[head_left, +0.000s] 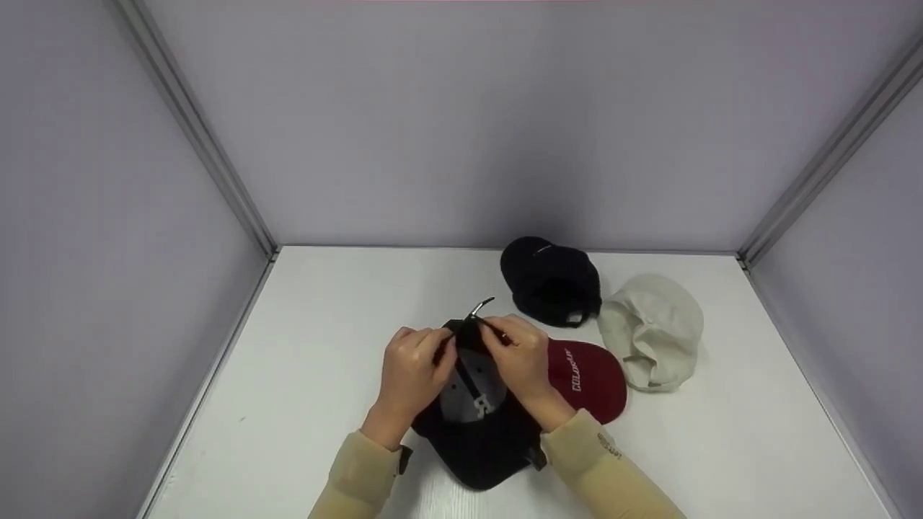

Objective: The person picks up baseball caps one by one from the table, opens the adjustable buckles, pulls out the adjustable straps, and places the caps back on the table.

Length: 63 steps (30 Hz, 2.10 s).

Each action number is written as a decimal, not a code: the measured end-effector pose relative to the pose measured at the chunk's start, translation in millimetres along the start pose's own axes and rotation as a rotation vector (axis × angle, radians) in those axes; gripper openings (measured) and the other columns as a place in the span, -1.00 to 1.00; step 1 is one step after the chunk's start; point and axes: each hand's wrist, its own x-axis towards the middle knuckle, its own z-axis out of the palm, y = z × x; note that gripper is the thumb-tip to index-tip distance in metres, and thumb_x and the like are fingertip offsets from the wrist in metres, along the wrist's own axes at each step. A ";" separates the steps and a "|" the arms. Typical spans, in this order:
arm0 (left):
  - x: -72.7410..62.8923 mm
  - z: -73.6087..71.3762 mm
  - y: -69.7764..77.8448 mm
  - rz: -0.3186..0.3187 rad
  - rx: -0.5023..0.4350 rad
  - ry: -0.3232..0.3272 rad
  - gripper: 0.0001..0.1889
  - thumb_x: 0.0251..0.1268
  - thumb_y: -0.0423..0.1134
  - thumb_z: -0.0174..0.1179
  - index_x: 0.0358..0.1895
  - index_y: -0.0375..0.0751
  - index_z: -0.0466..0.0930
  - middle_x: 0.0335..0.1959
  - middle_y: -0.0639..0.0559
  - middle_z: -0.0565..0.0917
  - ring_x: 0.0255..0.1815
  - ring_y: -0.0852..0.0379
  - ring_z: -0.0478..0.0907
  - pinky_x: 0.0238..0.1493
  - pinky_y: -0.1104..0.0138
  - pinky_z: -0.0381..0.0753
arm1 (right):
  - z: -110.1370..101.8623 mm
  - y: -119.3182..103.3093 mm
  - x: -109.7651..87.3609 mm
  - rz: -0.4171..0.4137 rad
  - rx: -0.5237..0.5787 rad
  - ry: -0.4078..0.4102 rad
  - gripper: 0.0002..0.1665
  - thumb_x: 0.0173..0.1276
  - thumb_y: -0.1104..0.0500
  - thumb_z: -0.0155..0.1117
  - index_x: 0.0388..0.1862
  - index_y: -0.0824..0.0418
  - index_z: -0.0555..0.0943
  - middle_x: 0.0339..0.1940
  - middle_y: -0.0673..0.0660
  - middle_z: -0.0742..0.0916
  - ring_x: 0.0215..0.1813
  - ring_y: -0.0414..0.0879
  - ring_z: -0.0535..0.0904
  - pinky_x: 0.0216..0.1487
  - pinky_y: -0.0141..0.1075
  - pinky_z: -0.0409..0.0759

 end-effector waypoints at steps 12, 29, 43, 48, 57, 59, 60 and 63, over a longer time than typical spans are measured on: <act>4.2 -0.1 2.1 -0.020 0.033 -0.006 -0.90 0.21 -0.32 0.35 -0.24 -0.24 0.70 -0.44 0.01 0.65 -0.47 0.10 0.58 -0.40 0.22 0.53 | -1.6 -0.8 -0.1 -0.076 -0.063 0.004 -0.87 0.12 0.37 0.46 -0.37 0.18 0.78 -0.45 -0.01 0.75 -0.47 -0.17 0.59 -0.44 -0.30 0.52; -1.3 -9.7 -10.5 -0.059 -0.015 0.027 -0.94 0.10 -0.43 0.31 -0.42 -0.21 0.63 -0.49 0.04 0.59 -0.56 0.14 0.49 -0.48 0.25 0.45 | -4.9 1.2 3.8 -0.023 -0.108 0.110 -0.93 0.08 0.39 0.45 -0.43 0.27 0.75 -0.46 0.06 0.75 -0.43 -0.04 0.63 -0.23 -0.09 0.52; -19.3 -17.4 -20.3 -0.163 -0.300 -0.038 -0.83 0.39 -0.31 0.17 -0.44 -0.12 0.57 -0.47 0.15 0.52 -0.47 0.21 0.41 -0.42 0.31 0.42 | -9.3 -16.2 14.5 0.198 0.072 0.103 -0.87 0.05 0.58 0.40 -0.45 0.43 0.69 -0.51 0.21 0.71 -0.48 -0.05 0.61 -0.41 -0.44 0.57; -28.7 -17.9 -24.8 -0.167 -0.336 -0.117 -0.88 0.41 -0.30 0.12 -0.19 -0.16 0.66 -0.32 0.09 0.61 -0.36 0.17 0.49 -0.30 0.23 0.47 | -16.6 -31.8 24.6 0.297 0.120 0.061 -0.91 0.10 0.55 0.39 -0.42 0.45 0.68 -0.48 0.24 0.71 -0.43 -0.09 0.62 -0.40 -0.42 0.58; -41.9 -12.6 -28.1 -0.244 -0.263 -0.340 -0.59 0.29 0.03 0.31 0.05 -0.16 0.64 -0.12 0.07 0.61 -0.21 0.13 0.54 -0.24 0.22 0.51 | -18.4 -32.4 28.3 0.332 0.237 0.047 -0.94 0.12 0.55 0.35 -0.41 0.51 0.65 -0.48 0.28 0.71 -0.42 -0.13 0.61 -0.39 -0.39 0.56; -41.8 -11.8 -28.3 -0.235 -0.268 -0.360 -0.60 0.28 0.03 0.32 0.04 -0.17 0.65 -0.11 0.06 0.62 -0.20 0.10 0.55 -0.21 0.18 0.52 | -18.8 -33.0 28.3 0.333 0.250 0.035 -0.95 0.12 0.54 0.35 -0.41 0.52 0.64 -0.48 0.28 0.71 -0.42 -0.14 0.61 -0.39 -0.40 0.56; -41.6 -11.4 -28.4 -0.234 -0.268 -0.368 -0.62 0.28 0.01 0.32 0.02 -0.17 0.65 -0.11 0.08 0.62 -0.21 0.10 0.56 -0.20 0.17 0.53 | -19.2 -33.3 28.3 0.333 0.255 0.029 -0.95 0.13 0.54 0.36 -0.41 0.52 0.65 -0.48 0.28 0.71 -0.41 -0.14 0.61 -0.39 -0.41 0.56; -40.8 -10.9 -28.4 -0.252 -0.252 -0.393 -0.74 0.28 -0.08 0.34 -0.10 -0.15 0.67 -0.16 0.11 0.62 -0.23 0.10 0.57 -0.19 0.19 0.56 | -21.2 -32.5 28.2 0.330 0.275 -0.003 -0.95 0.13 0.53 0.37 -0.40 0.49 0.67 -0.46 0.28 0.71 -0.39 -0.16 0.60 -0.37 -0.42 0.55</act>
